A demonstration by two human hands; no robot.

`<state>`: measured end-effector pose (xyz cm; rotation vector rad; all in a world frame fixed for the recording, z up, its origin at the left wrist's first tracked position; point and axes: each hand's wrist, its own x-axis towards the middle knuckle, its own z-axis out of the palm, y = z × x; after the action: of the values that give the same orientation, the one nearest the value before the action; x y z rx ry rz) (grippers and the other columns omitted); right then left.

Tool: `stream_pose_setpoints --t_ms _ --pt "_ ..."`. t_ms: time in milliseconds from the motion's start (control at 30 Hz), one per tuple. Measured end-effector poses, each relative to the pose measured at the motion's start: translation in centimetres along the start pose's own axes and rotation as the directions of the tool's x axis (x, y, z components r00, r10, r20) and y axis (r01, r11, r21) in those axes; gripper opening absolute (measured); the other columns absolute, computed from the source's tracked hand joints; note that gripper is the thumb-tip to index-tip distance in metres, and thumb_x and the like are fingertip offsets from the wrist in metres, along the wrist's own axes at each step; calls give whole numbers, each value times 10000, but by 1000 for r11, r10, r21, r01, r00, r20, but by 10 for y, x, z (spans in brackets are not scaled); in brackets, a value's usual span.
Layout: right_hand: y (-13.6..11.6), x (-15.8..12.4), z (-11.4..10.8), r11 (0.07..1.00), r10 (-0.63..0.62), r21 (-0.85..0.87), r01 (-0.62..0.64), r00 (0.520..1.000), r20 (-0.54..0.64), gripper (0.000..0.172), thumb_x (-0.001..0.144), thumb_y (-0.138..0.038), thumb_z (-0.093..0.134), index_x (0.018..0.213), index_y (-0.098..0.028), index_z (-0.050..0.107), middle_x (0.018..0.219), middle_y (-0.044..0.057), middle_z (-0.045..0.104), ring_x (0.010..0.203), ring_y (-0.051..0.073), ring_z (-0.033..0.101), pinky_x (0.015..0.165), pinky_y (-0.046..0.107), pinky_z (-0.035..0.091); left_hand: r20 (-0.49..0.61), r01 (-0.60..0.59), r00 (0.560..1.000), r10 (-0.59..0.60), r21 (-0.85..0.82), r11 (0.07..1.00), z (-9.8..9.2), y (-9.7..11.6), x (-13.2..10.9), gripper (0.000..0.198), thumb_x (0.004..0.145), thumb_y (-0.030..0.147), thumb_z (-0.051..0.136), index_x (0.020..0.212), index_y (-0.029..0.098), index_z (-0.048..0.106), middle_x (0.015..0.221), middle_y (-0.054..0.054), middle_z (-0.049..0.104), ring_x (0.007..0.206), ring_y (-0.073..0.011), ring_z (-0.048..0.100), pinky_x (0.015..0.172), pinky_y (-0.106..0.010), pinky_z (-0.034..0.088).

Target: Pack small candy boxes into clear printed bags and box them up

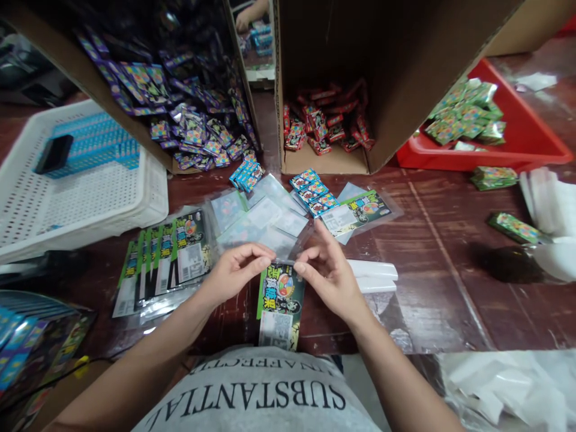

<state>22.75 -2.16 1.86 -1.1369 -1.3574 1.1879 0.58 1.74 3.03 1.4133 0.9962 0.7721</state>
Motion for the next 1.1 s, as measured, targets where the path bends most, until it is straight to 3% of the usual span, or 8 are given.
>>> stream_pose_setpoints --t_ms 300,400,600,700,767,833,900,1100 --pt "-20 8 6 974 179 156 -164 980 -85 891 851 -309 774 1582 -318 264 804 -44 634 662 136 597 591 281 550 -56 110 993 -108 37 993 0 16 7 160 846 326 729 839 166 718 790 -7 728 693 -109 626 686 -262 499" --pt "-21 6 2 978 161 144 -151 985 -60 872 856 -315 771 1580 -348 286 801 -45 643 680 144 605 631 302 560 -13 98 995 -98 22 995 -4 18 6 162 843 330 742 844 168 742 813 -14 744 720 -108 644 710 -259 511" --pt "-24 -2 -20 998 67 -16 -66 997 31 579 959 -367 656 1494 -363 436 927 5 687 892 187 668 846 387 566 54 16 998 -13 -58 998 -1 8 -5 178 804 254 783 951 184 711 982 -33 744 873 -128 680 807 -279 543" --pt "-42 6 -33 984 10 -180 7 996 90 266 939 -373 683 1191 -295 653 1040 36 669 990 199 646 918 390 527 37 -30 999 32 -42 999 3 6 -5 105 840 237 737 914 178 692 957 -31 728 868 -124 671 802 -276 540" --pt "-56 15 -36 946 -24 -307 102 969 246 140 934 -377 683 998 -252 680 1045 46 659 1011 207 621 936 392 498 37 -49 998 50 -11 999 5 7 -4 90 844 228 730 910 176 697 942 -28 726 861 -123 670 809 -278 538" --pt "-67 24 -34 895 -16 -400 198 910 415 135 926 -366 682 928 -232 663 1008 48 651 989 210 605 914 390 490 37 -65 997 64 17 998 7 9 -3 90 844 222 727 919 176 706 929 -24 727 843 -122 670 802 -278 538" --pt "-70 31 -29 843 15 -476 251 873 487 119 918 -336 673 937 -222 646 996 54 640 978 217 596 882 389 496 35 -68 997 67 39 997 8 11 -4 96 844 226 726 925 176 713 925 -26 730 832 -125 672 794 -281 540" --pt "-55 30 -18 767 15 -591 251 913 407 213 917 -334 643 1083 -211 590 1036 80 612 939 228 607 837 395 528 17 -21 1000 20 36 999 10 12 -11 132 844 239 720 953 165 719 958 -47 746 840 -139 680 818 -301 550"
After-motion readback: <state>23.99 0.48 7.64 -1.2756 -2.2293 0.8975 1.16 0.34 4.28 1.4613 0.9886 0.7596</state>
